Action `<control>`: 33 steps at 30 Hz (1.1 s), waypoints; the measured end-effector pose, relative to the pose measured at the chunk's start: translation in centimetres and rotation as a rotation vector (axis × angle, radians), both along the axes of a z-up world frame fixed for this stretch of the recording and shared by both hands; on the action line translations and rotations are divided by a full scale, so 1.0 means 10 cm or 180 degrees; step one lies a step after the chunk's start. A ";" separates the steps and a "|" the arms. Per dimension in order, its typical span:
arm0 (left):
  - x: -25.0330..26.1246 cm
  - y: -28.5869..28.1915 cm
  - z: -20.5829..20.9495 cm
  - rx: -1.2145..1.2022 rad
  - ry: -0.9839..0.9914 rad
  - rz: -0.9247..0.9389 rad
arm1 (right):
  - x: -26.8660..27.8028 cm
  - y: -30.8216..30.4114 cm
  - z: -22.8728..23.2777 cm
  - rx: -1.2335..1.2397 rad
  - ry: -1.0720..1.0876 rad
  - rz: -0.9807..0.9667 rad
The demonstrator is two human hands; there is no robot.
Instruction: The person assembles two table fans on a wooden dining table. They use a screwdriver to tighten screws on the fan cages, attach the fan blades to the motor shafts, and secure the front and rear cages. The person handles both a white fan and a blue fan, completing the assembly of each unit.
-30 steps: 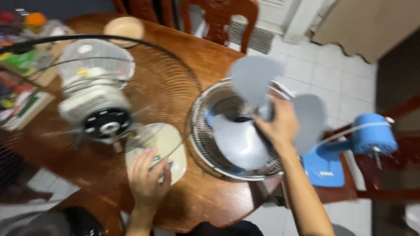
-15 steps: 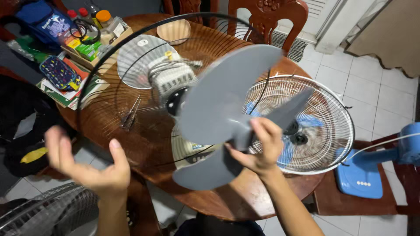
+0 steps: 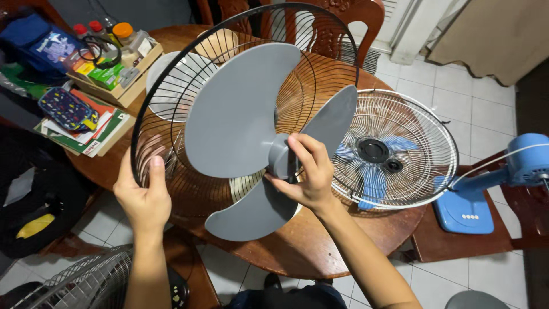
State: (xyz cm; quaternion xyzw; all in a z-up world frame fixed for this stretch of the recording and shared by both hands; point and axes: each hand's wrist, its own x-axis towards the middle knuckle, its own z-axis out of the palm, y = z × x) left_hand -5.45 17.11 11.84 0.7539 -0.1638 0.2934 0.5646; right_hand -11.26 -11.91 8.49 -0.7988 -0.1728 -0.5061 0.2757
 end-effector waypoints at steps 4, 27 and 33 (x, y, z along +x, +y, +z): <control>0.05 0.00 -0.03 0.0004 -0.0060 0.0014 | 0.01 0.02 0.01 -0.0004 -0.0024 -0.0017; 0.06 0.13 -0.16 0.2372 -0.2832 0.1671 | 0.12 0.06 -0.27 -0.0020 -0.0247 0.0003; 0.11 0.17 0.08 0.2707 -0.2598 0.1319 | 0.14 0.13 -0.33 -0.0137 -0.0241 0.0007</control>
